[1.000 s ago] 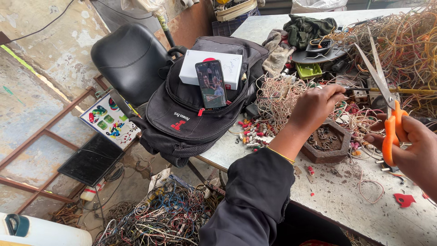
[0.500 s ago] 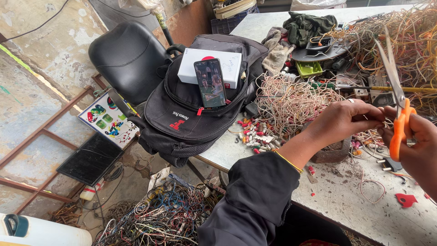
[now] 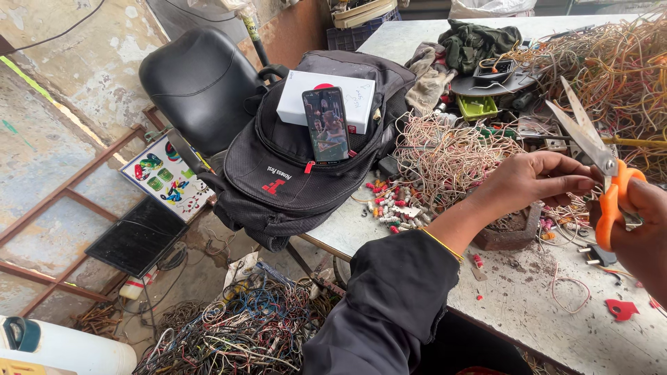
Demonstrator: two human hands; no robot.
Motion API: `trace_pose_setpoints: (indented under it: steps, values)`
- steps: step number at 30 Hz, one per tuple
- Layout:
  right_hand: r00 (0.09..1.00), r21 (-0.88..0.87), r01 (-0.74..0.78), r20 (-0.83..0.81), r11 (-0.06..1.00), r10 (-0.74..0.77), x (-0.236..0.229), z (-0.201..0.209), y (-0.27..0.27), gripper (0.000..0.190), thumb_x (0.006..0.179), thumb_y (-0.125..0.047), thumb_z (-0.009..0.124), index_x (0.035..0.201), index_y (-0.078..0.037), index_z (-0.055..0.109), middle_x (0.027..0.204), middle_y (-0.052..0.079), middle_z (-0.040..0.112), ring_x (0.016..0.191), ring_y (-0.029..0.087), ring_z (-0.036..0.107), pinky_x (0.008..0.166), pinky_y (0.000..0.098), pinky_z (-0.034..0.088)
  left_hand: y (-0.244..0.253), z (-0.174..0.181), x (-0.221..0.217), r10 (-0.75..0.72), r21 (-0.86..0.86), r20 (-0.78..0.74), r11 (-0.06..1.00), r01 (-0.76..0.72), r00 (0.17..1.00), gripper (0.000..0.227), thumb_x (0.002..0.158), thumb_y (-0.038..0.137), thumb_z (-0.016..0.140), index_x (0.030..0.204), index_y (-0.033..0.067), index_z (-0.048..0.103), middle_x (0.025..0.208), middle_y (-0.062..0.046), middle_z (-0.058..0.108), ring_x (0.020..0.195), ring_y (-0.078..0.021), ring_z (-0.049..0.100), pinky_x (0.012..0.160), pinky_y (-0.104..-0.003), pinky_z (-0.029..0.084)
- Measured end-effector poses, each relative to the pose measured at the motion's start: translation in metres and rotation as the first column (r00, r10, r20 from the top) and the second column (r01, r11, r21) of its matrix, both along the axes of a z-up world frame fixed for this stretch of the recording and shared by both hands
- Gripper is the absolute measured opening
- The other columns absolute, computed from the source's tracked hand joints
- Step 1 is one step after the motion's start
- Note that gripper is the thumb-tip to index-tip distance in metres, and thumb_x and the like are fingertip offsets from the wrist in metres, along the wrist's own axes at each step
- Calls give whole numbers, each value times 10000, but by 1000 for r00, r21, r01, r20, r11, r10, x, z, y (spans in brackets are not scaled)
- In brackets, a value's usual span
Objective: The person uses orange-handled shears to repeatedly cut small sections from a tangled mass of multi-colored wires on a cluttered workbench. The person holds the wire bundle with one hand and snips individual strands with the other, dropping the cut pieces onto the table.
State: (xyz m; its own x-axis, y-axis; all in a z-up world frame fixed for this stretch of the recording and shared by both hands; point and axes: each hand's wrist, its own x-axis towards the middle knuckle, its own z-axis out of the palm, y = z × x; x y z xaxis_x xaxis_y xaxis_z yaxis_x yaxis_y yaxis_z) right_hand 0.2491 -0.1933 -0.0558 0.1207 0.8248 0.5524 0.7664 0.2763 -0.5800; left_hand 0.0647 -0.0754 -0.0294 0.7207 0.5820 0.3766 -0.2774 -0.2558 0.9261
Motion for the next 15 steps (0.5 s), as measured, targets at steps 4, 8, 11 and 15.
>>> trace_pose_setpoints:
  steps: [4, 8, 11, 15]
  values:
    - [999, -63, -3, -53, 998, 0, -6, 8, -6, 242, 907, 84, 713, 1129, 60, 620, 992, 175, 714, 945, 220, 725, 839, 312, 600, -3, 4, -3, 24, 13, -36, 1000, -23, 999, 338, 903, 302, 812, 1086, 20, 779, 794, -11, 731, 665, -51, 600, 573, -216, 479]
    - [999, -52, -30, -42, 998, 28, -10, 14, -3, 208, 906, 83, 725, 1083, 71, 615, 997, 186, 724, 957, 254, 728, 825, 359, 583, -6, 2, -2, 32, 47, -2, 998, -32, 999, 325, 900, 308, 811, 1043, 17, 782, 754, -4, 728, 652, -47, 592, 558, -214, 475]
    - [1000, -33, -9, -23, 999, 9, -12, 14, -3, 172, 952, 58, 740, 1075, 63, 620, 1014, 168, 733, 982, 225, 741, 871, 324, 595, -4, 0, 0, 61, 56, -25, 997, -59, 998, 329, 891, 303, 810, 1039, 10, 782, 761, -7, 737, 648, -52, 608, 559, -219, 496]
    - [997, -74, 10, -79, 997, -16, -15, 15, -7, 233, 969, 127, 647, 1195, 69, 640, 1097, 184, 728, 1057, 225, 734, 1029, 343, 596, 3, -7, 3, 22, 16, -21, 1000, -21, 1000, 335, 901, 281, 818, 1079, 0, 778, 804, -39, 759, 731, -73, 666, 630, -233, 546]
